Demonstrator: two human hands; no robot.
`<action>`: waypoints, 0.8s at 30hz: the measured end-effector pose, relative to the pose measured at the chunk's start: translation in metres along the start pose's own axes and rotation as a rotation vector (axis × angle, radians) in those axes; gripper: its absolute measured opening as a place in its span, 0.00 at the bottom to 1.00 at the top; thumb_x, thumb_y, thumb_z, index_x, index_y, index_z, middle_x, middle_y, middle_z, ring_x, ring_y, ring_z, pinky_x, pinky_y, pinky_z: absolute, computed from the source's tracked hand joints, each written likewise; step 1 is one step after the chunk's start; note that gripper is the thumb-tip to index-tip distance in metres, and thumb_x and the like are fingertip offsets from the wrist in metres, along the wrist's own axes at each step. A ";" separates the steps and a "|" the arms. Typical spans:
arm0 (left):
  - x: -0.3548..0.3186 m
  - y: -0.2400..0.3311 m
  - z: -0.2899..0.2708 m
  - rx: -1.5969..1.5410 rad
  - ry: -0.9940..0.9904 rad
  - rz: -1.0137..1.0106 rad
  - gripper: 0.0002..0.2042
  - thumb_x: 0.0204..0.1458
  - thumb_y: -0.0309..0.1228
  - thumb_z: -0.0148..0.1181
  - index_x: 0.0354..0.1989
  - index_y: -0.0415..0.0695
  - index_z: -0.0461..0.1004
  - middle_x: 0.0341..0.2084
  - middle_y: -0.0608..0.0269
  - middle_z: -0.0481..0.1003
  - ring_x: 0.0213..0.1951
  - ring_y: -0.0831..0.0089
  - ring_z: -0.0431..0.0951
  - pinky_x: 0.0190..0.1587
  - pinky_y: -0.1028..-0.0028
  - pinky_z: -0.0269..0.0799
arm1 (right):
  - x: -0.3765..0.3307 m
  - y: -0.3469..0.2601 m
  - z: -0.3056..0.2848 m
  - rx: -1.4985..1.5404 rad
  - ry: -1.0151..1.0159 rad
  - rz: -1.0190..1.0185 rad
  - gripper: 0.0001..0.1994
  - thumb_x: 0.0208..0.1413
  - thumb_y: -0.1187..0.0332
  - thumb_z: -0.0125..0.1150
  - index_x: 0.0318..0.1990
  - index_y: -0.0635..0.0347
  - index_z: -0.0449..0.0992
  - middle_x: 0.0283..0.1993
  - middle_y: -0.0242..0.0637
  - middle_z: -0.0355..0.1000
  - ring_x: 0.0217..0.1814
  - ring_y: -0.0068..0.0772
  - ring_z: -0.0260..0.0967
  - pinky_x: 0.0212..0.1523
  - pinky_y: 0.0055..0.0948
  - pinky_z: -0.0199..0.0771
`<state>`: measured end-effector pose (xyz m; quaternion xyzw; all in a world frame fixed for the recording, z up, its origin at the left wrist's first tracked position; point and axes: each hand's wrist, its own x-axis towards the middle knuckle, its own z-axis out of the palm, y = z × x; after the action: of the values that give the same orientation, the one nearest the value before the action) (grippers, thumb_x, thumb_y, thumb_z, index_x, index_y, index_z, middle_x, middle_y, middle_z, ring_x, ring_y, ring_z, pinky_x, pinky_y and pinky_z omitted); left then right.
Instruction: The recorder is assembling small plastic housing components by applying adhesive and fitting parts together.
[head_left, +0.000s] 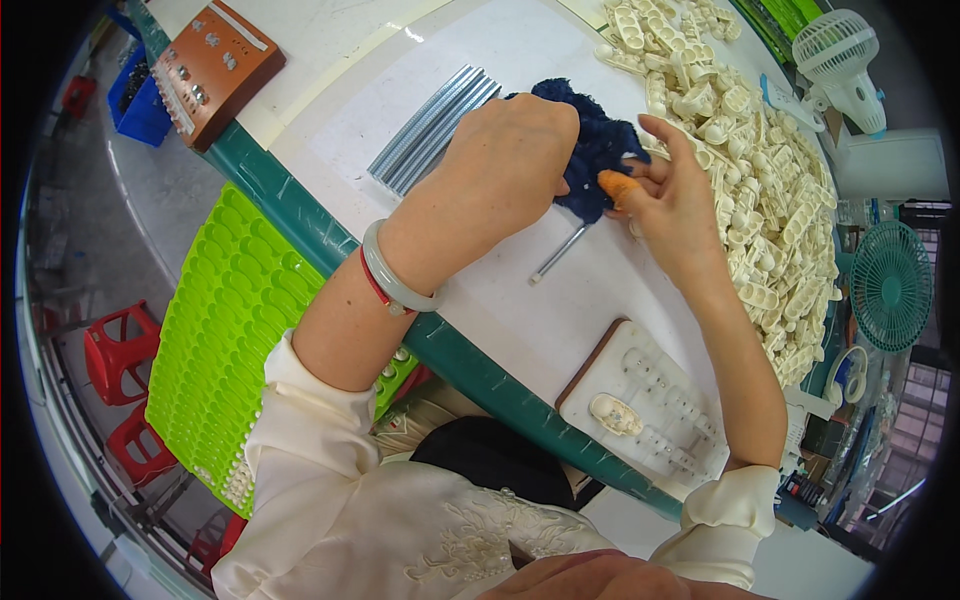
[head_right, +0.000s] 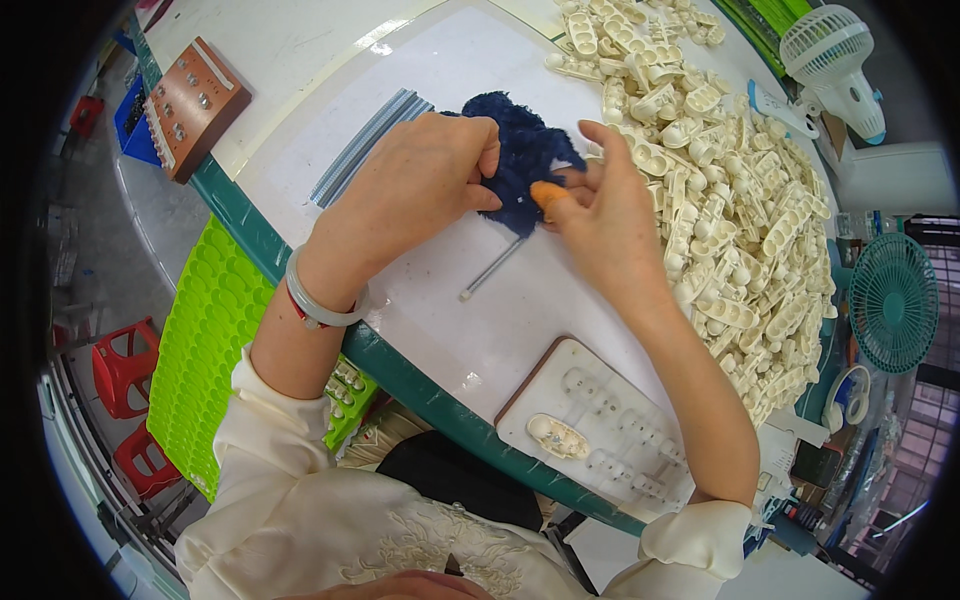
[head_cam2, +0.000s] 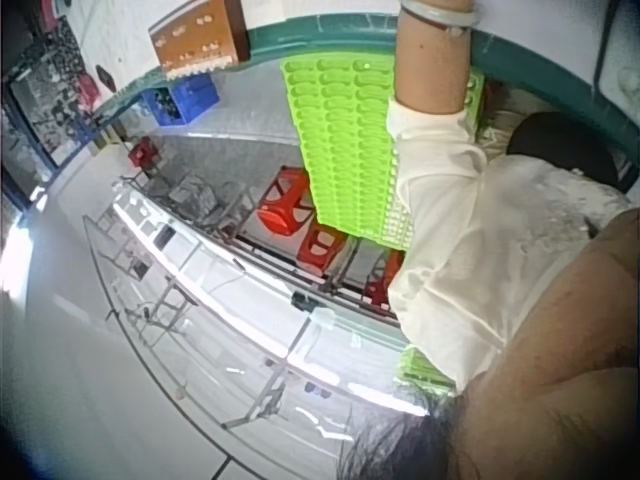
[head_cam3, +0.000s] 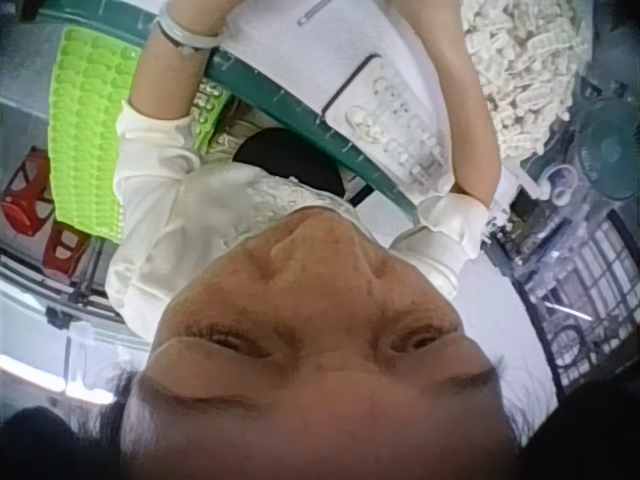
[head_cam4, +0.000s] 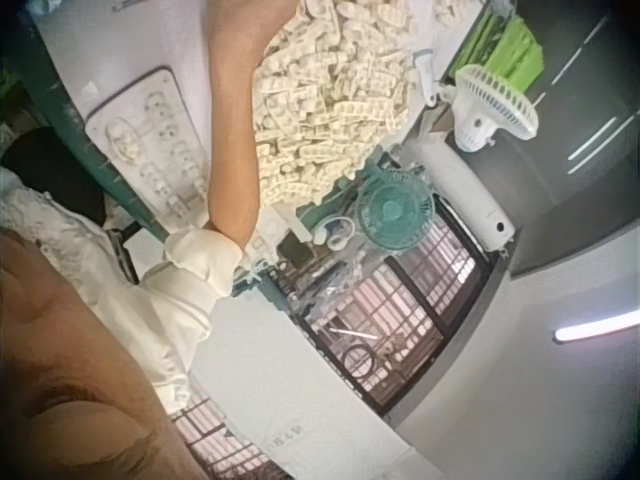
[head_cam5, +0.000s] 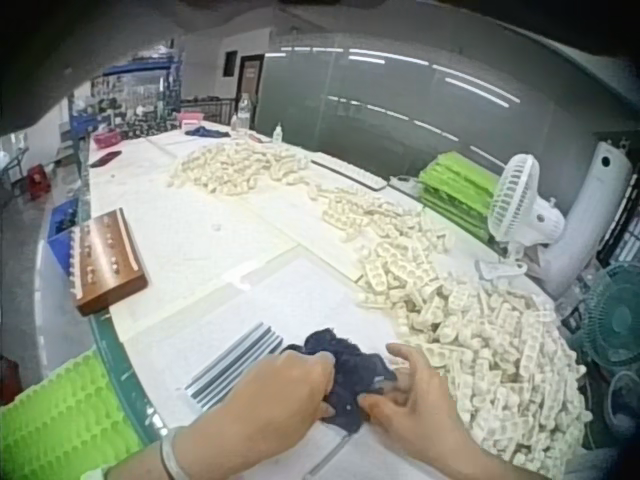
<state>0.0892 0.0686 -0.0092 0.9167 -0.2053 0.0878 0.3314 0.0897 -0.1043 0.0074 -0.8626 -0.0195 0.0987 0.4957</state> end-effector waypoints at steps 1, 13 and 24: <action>0.000 0.000 0.000 0.016 -0.016 -0.012 0.10 0.33 0.24 0.65 0.24 0.41 0.69 0.19 0.58 0.71 0.28 0.60 0.72 0.32 0.66 0.67 | 0.000 0.000 -0.005 0.002 0.000 0.018 0.28 0.46 0.84 0.53 0.56 0.71 0.52 0.34 0.44 0.71 0.30 0.23 0.71 0.29 0.20 0.74; 0.003 0.002 0.004 -0.073 0.039 0.150 0.03 0.40 0.22 0.58 0.25 0.38 0.75 0.23 0.57 0.72 0.29 0.60 0.73 0.34 0.68 0.68 | -0.005 0.000 -0.006 0.298 -0.074 0.174 0.28 0.47 0.88 0.44 0.59 0.72 0.47 0.46 0.51 0.65 0.43 0.31 0.69 0.42 0.27 0.78; 0.008 -0.003 -0.005 -0.111 -0.189 0.023 0.07 0.42 0.27 0.60 0.27 0.36 0.75 0.23 0.52 0.74 0.27 0.59 0.74 0.33 0.71 0.69 | -0.015 -0.002 -0.002 0.517 -0.020 0.214 0.24 0.54 0.81 0.39 0.59 0.69 0.49 0.46 0.47 0.62 0.44 0.34 0.68 0.47 0.31 0.75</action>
<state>0.0972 0.0711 -0.0046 0.8988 -0.2506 -0.0070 0.3597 0.0757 -0.1069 0.0128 -0.7036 0.0927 0.1607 0.6859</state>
